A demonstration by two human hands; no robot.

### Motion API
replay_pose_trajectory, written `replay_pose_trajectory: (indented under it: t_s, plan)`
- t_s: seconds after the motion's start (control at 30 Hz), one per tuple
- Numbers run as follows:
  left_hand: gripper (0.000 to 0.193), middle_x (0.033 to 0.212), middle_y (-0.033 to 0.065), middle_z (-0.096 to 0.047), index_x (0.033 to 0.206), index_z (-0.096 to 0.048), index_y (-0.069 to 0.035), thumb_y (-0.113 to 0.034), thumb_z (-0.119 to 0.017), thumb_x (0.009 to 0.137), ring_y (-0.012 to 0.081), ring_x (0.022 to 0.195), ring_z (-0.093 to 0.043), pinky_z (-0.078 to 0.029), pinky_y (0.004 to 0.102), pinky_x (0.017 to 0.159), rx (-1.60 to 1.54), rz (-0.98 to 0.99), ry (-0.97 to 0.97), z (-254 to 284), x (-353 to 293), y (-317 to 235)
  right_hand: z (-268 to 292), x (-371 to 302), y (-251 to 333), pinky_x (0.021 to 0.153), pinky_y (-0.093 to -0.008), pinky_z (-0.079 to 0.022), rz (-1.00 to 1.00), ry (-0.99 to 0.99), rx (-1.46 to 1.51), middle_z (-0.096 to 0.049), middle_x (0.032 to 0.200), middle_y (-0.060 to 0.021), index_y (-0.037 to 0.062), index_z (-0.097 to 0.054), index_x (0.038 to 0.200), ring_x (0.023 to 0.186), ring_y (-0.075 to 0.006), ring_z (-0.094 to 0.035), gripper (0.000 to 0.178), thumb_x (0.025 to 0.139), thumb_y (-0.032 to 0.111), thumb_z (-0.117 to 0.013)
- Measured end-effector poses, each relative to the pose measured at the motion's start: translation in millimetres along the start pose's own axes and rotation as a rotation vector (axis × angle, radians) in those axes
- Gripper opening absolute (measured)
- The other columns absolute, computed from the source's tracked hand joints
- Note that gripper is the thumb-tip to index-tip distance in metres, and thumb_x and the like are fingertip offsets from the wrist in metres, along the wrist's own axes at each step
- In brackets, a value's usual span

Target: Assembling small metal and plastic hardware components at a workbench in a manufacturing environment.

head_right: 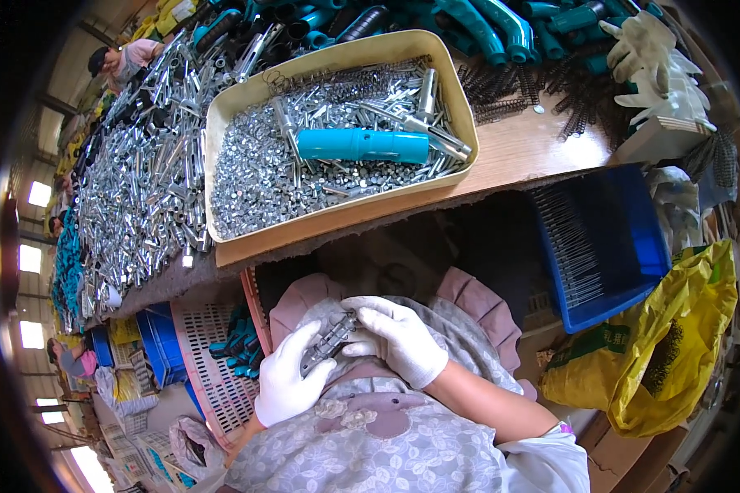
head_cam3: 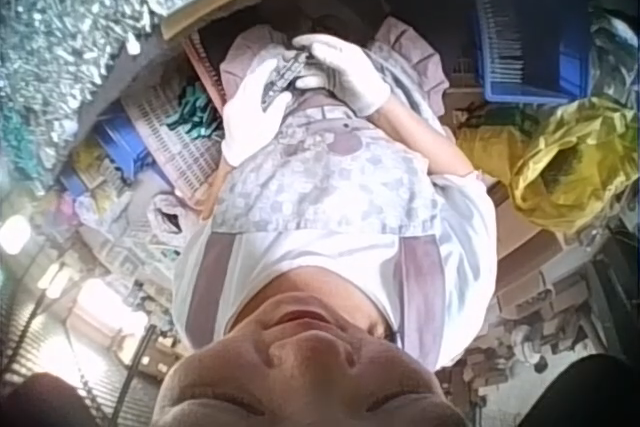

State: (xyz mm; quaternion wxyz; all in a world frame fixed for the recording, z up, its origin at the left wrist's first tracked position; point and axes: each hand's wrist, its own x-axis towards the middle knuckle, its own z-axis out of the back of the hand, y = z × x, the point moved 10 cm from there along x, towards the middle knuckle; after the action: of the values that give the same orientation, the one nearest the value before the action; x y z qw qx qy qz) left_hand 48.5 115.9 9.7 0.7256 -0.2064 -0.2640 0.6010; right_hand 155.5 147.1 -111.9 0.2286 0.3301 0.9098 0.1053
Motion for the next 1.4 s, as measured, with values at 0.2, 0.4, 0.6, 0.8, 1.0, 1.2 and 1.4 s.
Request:
replay_pose_trajectory:
  t_s: [0.2, 0.4, 0.6, 0.8, 1.0, 1.2, 1.4]
  plan:
    - [0.053, 0.108, 0.0161, -0.069, 0.127, -0.059, -0.002, -0.007, -0.075, 0.077, 0.0309, 0.083, -0.070, -0.057, 0.0357, 0.069, 0.063, -0.055, 0.027, -1, 4, -12, 6, 5, -11, 0.087, -0.0357, -0.060, -0.040, 0.056, -0.032, -0.066, 0.114, -0.0163, -0.0015, -0.051, 0.132, 0.098, -0.0268, -0.070, 0.044, 0.096, 0.020, -0.065]
    - [0.051, 0.107, 0.0147, -0.068, 0.127, -0.060, -0.004, -0.008, -0.075, 0.078, 0.0298, 0.078, -0.069, -0.056, 0.0347, 0.065, 0.055, -0.059, 0.071, -6, 5, -10, 12, 5, -9, 0.084, -0.0348, -0.060, -0.023, 0.016, 0.007, -0.065, 0.114, -0.0168, -0.0048, -0.053, 0.129, 0.094, -0.0252, -0.070, 0.040, 0.098, 0.018, -0.061]
    - [0.048, 0.108, 0.0144, -0.068, 0.124, -0.062, -0.005, -0.011, -0.076, 0.078, 0.0294, 0.077, -0.069, -0.056, 0.0340, 0.064, 0.069, -0.099, 0.051, -5, 4, -11, 7, -3, 7, 0.088, -0.0386, -0.060, 0.081, 0.022, -0.046, -0.064, 0.122, -0.0219, -0.0073, -0.055, 0.129, 0.104, -0.0293, -0.068, 0.047, 0.094, 0.023, -0.067]
    - [0.045, 0.107, 0.0128, -0.068, 0.121, -0.064, -0.006, -0.010, -0.076, 0.078, 0.0291, 0.076, -0.069, -0.056, 0.0340, 0.063, 0.076, -0.182, 0.045, -1, 5, -18, -3, -9, 21, 0.089, -0.0382, -0.059, 0.194, 0.070, -0.080, -0.065, 0.120, -0.0227, -0.0074, -0.060, 0.123, 0.107, -0.0278, -0.068, 0.045, 0.093, 0.025, -0.070]
    - [0.044, 0.109, 0.0122, -0.066, 0.123, -0.063, -0.007, -0.008, -0.073, 0.080, 0.0278, 0.075, -0.068, -0.056, 0.0337, 0.065, 0.041, -0.140, 0.184, -11, 7, -15, 5, -5, 15, 0.086, -0.0351, -0.060, 0.156, -0.002, -0.097, -0.066, 0.119, -0.0226, -0.0086, -0.059, 0.124, 0.102, -0.0260, -0.069, 0.046, 0.094, 0.025, -0.069]
    - [0.060, 0.106, 0.0120, -0.060, 0.141, -0.042, -0.003, -0.003, -0.063, 0.085, 0.0141, 0.073, -0.064, -0.050, 0.0261, 0.057, -0.665, 0.129, 0.394, -38, 1, 20, 10, -6, 14, 0.080, -0.0306, -0.058, 0.085, -0.086, -0.267, -0.070, 0.107, -0.0186, -0.0083, -0.063, 0.118, 0.093, -0.0206, -0.069, 0.041, 0.093, 0.024, -0.069]
    - [0.075, 0.096, 0.0079, -0.050, 0.151, -0.024, -0.004, -0.015, -0.061, 0.087, 0.0086, 0.060, -0.044, -0.031, 0.0185, 0.046, -1.672, 0.866, 0.517, -84, -47, 36, 3, 1, 24, 0.074, -0.0254, -0.051, 0.133, -0.156, -0.453, -0.070, 0.094, -0.0068, -0.0030, -0.068, 0.102, 0.080, -0.0110, -0.063, 0.024, 0.093, 0.019, -0.068]
